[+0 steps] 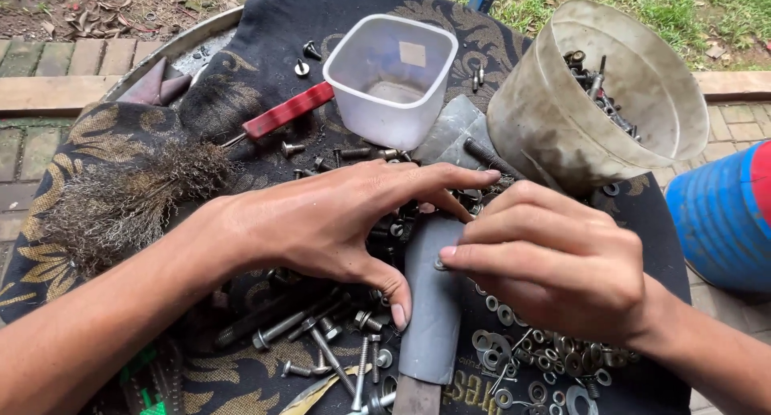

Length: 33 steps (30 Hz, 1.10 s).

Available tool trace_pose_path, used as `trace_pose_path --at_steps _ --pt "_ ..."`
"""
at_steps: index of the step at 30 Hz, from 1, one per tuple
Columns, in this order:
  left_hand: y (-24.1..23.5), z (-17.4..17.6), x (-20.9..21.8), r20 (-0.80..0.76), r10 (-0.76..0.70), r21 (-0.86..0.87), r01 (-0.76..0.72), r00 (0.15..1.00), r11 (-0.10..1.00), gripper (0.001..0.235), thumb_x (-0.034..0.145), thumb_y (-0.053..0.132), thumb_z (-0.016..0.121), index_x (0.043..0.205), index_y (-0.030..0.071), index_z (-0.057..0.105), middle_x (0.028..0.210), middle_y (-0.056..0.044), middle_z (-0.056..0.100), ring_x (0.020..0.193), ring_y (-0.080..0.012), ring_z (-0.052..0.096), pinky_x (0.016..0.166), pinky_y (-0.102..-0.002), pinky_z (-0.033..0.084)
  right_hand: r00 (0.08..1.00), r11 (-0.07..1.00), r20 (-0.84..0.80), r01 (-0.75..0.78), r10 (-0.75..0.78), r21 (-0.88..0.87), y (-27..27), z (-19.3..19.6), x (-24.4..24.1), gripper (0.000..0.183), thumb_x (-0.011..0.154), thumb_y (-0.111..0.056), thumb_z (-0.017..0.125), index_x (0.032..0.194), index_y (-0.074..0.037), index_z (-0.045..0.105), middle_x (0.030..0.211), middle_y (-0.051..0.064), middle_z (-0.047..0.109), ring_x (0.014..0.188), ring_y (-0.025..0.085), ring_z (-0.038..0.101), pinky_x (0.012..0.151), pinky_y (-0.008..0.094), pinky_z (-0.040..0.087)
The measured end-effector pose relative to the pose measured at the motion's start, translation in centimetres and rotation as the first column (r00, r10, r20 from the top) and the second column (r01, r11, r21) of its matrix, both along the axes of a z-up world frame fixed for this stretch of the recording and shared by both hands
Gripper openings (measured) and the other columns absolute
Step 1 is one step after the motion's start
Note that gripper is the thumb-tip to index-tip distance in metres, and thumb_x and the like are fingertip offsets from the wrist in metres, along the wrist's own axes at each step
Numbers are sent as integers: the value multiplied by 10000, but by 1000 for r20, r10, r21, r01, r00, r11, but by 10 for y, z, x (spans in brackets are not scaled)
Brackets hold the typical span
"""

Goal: The person cleans metal washers and bolts by hand using a metal file and sandpaper. They repeatedly pick up individual washers, rub them on the file, and then rub them on sandpaper before placing them back on the table. The person also picks up bolts from a bucket and rubs them on the file.

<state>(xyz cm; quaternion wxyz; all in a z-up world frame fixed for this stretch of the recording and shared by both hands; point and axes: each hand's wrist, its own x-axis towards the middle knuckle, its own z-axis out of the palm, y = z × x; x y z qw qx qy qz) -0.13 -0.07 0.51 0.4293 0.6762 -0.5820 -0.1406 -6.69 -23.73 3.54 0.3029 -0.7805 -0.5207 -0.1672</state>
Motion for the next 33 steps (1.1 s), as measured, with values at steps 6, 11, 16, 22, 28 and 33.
trace_pose_path --at_steps 6,11,16,22,28,33 --pt "1 -1 0 29 1 12 -2 1000 1000 1046 773 564 740 1569 109 236 1383 -163 678 1321 -308 666 1062 -379 482 999 984 24 -19 23 -179 -8 -3 -8 231 958 -73 590 1147 9 697 1128 168 717 919 338 676 839 413 589" --pt "3 -3 1 27 -1 0 1 1000 1000 1048 764 575 739 1569 129 237 1399 -158 677 1324 -307 666 1066 -383 483 996 989 72 57 -47 -138 -2 -1 -15 227 955 -8 570 1145 38 685 1099 171 730 940 331 715 854 387 612" --pt "4 -2 2 23 -20 -13 20 1000 1000 1039 770 575 727 1563 107 245 1394 -181 668 1335 -319 658 1073 -381 485 991 978 135 18 11 -210 0 0 -18 272 997 -109 506 1124 23 706 1144 146 734 957 317 690 776 432 538" --pt "5 -6 3 18 -3 -5 3 1000 1000 1049 767 576 729 1563 100 240 1398 -163 672 1338 -301 657 1078 -376 477 966 959 258 54 20 -277 0 -5 -21 344 1018 -81 417 1150 26 716 1175 144 733 941 284 691 770 420 517" --pt "4 -12 5 63 -7 -29 9 998 1000 1044 769 587 732 1558 98 253 1422 -176 667 1359 -319 649 1106 -408 489 963 950 259 14 71 -312 -7 -6 -13 376 1032 -148 403 1177 13 711 1199 146 729 1006 290 704 830 437 532" --pt "4 -14 3 68 -10 -45 13 998 999 1032 754 575 757 1546 98 297 1417 -182 659 1348 -285 660 1094 -390 506 923 885 297 -87 244 -457 -9 -4 -33 355 1074 -144 396 1232 -27 691 1316 111 689 1168 222 698 946 350 571"
